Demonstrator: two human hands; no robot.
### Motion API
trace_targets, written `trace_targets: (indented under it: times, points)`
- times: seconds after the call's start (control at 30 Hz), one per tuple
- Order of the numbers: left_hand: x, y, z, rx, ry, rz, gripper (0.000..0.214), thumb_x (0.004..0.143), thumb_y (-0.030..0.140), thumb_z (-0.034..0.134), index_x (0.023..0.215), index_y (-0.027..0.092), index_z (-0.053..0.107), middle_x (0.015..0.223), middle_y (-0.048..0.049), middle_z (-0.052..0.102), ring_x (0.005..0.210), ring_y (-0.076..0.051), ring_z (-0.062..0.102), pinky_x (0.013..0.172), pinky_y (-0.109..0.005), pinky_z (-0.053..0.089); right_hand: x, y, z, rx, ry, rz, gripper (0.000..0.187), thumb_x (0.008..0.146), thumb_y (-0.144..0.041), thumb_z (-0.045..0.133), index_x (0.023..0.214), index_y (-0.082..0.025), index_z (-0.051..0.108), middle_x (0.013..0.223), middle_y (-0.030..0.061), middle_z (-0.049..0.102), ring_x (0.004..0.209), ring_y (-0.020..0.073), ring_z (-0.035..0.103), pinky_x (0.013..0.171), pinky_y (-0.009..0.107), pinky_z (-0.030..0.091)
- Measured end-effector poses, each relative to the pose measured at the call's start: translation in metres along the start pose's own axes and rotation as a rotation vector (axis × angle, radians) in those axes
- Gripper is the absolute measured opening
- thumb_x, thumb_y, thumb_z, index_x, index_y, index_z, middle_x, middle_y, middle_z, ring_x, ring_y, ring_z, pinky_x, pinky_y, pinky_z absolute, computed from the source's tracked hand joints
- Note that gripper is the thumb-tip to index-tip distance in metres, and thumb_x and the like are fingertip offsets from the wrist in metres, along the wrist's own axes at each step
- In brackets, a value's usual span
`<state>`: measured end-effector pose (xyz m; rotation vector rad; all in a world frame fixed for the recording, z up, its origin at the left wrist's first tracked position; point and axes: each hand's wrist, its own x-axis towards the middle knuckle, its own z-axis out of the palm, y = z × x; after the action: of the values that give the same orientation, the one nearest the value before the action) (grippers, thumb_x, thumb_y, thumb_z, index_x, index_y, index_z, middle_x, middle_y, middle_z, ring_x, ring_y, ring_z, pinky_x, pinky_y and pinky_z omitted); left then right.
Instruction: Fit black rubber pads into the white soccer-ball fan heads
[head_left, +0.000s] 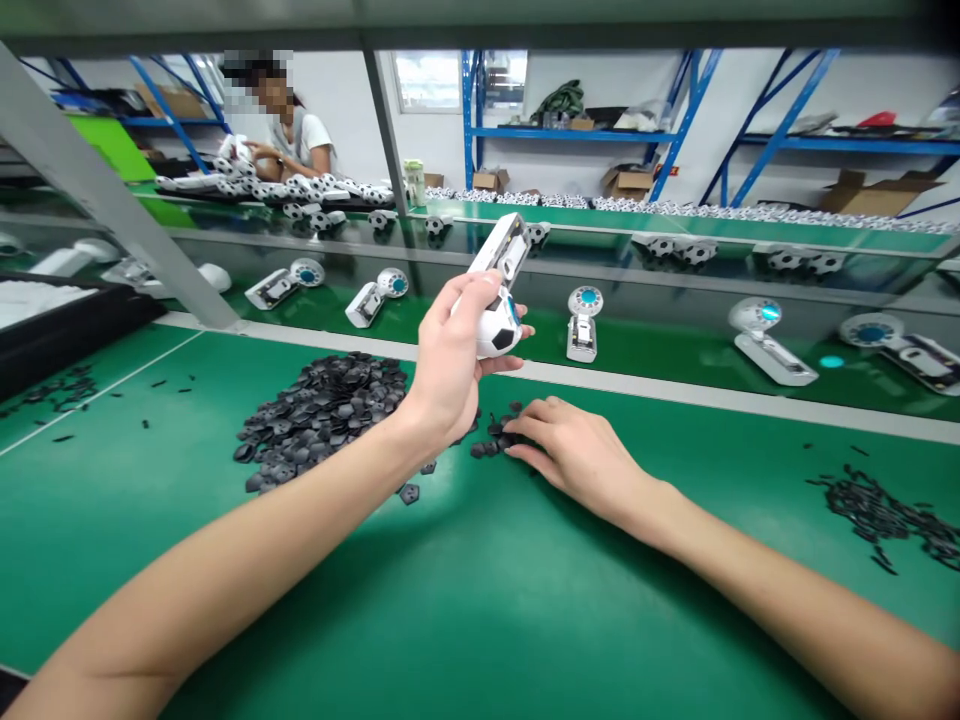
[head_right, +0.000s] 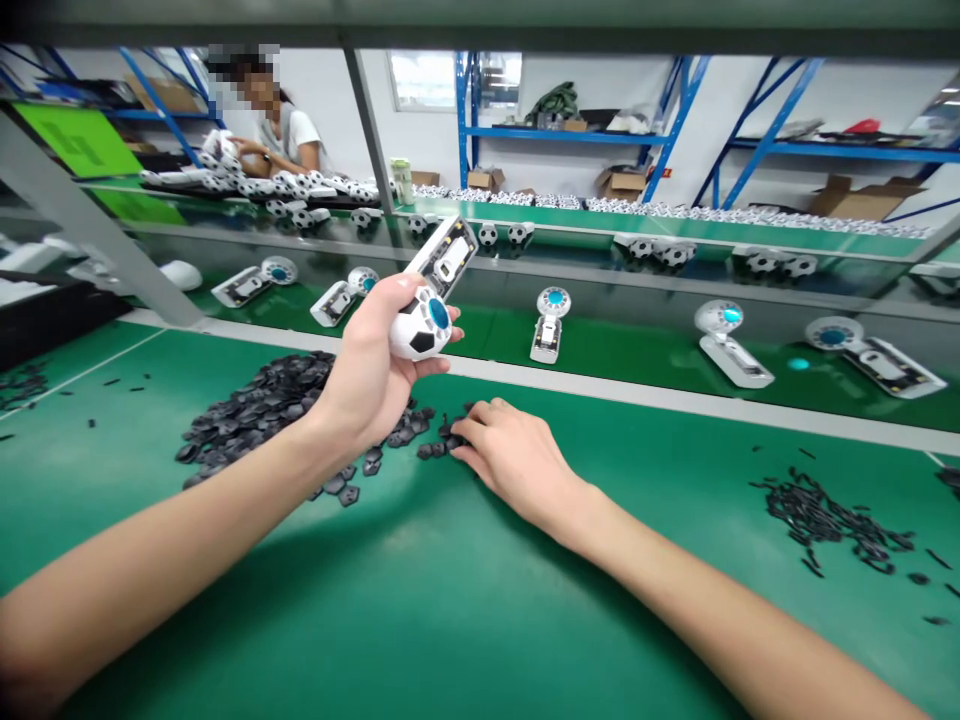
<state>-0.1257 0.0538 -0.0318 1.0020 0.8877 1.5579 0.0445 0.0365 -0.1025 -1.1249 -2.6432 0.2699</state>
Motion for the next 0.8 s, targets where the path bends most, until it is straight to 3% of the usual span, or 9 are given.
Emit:
trace_targets:
  times: [0.2, 0.53, 0.67, 0.8]
  points:
    - [-0.006, 0.001, 0.005, 0.026, -0.032, -0.008, 0.029, 0.092, 0.044, 0.074, 0.111, 0.023, 0.066, 0.093, -0.0027, 0.074, 0.08, -0.019, 0.076, 0.052, -0.02, 0.058, 0.001, -0.002, 0.01, -0.006, 0.019, 0.015, 0.012, 0.107, -0.023, 0.065, 0.11, -0.019, 0.076, 0.112, 0.0109, 0.077, 0.103, 0.0296, 0.069, 0.074, 0.038, 0.05]
    - [-0.005, -0.005, 0.003, 0.026, -0.049, -0.103, 0.025, 0.095, 0.042, 0.073, 0.109, 0.022, 0.068, 0.093, -0.0042, 0.074, 0.081, -0.02, 0.076, 0.055, -0.021, 0.058, -0.009, -0.007, -0.002, 0.192, -0.006, -0.045, 0.006, 0.102, -0.017, 0.072, 0.098, -0.02, 0.069, 0.097, 0.0011, 0.079, 0.085, 0.0186, 0.074, 0.072, 0.029, 0.049]
    - [-0.006, -0.005, 0.005, 0.037, -0.048, -0.087, 0.022, 0.096, 0.04, 0.071, 0.108, 0.022, 0.068, 0.093, -0.0039, 0.074, 0.081, -0.02, 0.076, 0.053, -0.021, 0.058, -0.013, -0.022, -0.014, 0.42, 0.142, -0.151, 0.009, 0.099, -0.013, 0.074, 0.098, -0.019, 0.067, 0.089, -0.0005, 0.079, 0.074, 0.0148, 0.072, 0.067, 0.026, 0.05]
    - [-0.006, -0.006, 0.006, 0.045, -0.04, -0.088, 0.021, 0.095, 0.039, 0.07, 0.107, 0.022, 0.068, 0.092, -0.0034, 0.074, 0.079, -0.02, 0.075, 0.052, -0.02, 0.057, -0.016, -0.034, -0.026, 0.465, 0.309, -0.265, 0.017, 0.103, -0.009, 0.068, 0.118, -0.017, 0.073, 0.1, 0.0039, 0.081, 0.082, 0.0154, 0.074, 0.075, 0.026, 0.056]
